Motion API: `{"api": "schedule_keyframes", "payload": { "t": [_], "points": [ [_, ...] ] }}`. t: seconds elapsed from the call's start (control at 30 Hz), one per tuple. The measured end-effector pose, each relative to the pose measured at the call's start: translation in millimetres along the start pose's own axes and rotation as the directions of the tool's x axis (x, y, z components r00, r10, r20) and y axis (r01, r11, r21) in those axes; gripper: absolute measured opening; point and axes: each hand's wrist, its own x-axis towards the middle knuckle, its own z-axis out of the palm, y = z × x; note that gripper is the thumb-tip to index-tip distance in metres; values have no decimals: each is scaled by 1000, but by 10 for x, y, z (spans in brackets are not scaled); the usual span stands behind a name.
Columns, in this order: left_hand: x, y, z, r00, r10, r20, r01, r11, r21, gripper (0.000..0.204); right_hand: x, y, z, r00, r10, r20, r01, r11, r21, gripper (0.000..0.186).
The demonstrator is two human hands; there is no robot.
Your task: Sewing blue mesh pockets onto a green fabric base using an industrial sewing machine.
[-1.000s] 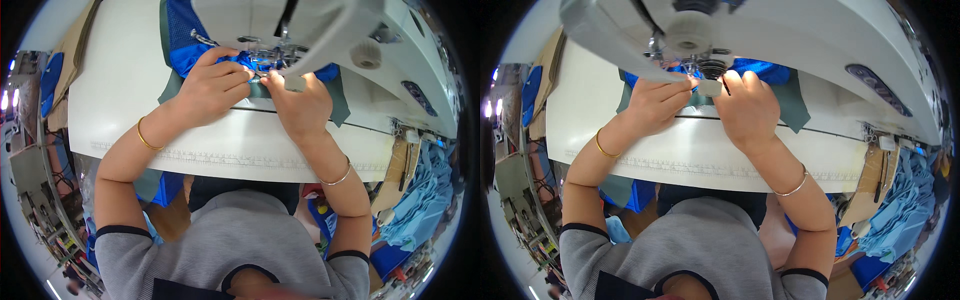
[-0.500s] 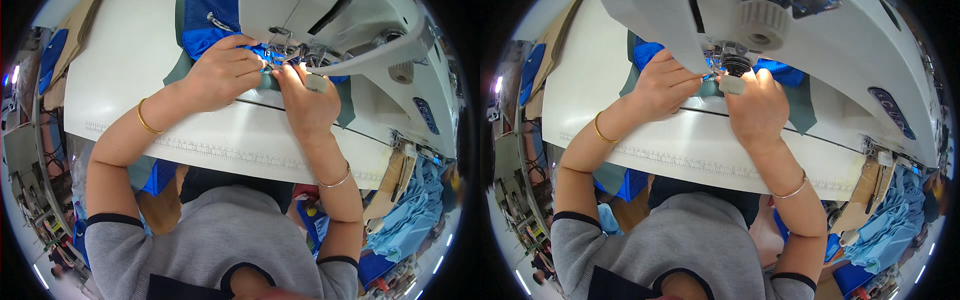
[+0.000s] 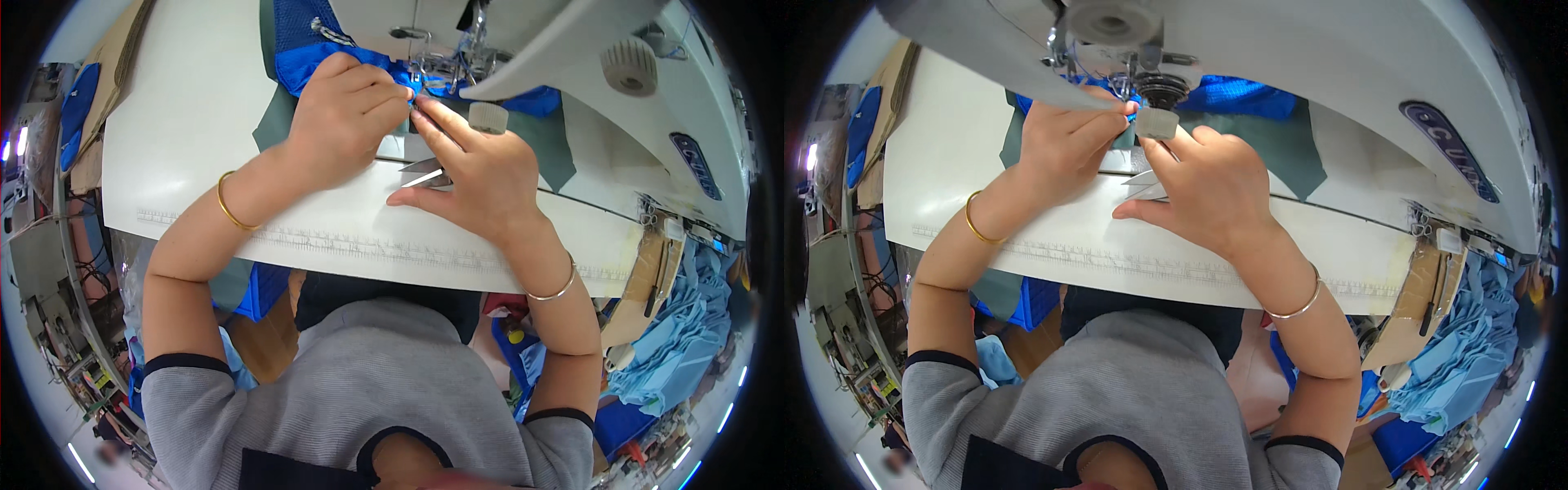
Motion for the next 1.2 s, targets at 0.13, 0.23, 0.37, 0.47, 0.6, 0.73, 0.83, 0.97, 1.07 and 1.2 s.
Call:
{"api": "schedule_keyframes", "payload": {
  "t": [0.13, 0.23, 0.37, 0.47, 0.6, 0.73, 0.83, 0.97, 1.07, 1.2],
  "points": [
    [16, 6, -2, 1000, -16, 18, 17, 997, -72, 24, 7, 12, -7, 999, -36, 0, 36, 999, -4, 83],
    [26, 17, -37, 1000, -10, 22, 11, 999, -47, 25, 16, 3, -9, 999, -38, 10, 38, 999, 0, 82],
    [37, -18, -103, 997, -25, 68, 28, 999, -45, 25, 37, -20, 5, 1000, -30, 0, 30, 999, -13, 81],
    [47, -52, -109, 992, -25, 121, 33, 997, -65, 22, 64, -17, 11, 999, -33, -33, 34, 999, 5, 79],
    [48, -79, -63, 998, -11, 61, 14, 998, -60, 21, 76, -27, 13, 999, -22, -29, 22, 1000, -4, 81],
    [28, -90, -39, 998, -34, 45, 39, 994, -105, 19, 66, -39, 15, 1000, -1, 11, 1, 999, -36, 81],
    [16, -97, -33, 998, -40, 42, 44, 992, -120, 18, 64, -37, 24, 1000, -4, 8, 4, 999, -37, 80],
    [-1, -110, -44, 996, -31, 89, 39, 995, -89, 22, 61, -30, 27, 1000, -8, 4, 9, 999, -37, 80],
    [-11, -112, -52, 995, -40, 93, 50, 994, -97, 21, 59, -32, 24, 1000, -1, 18, 2, 999, -40, 80],
    [-6, -115, -40, 994, -42, 99, 50, 995, -81, 22, 60, -34, 21, 1000, 20, 14, -19, 999, -27, 80]
  ]
}}
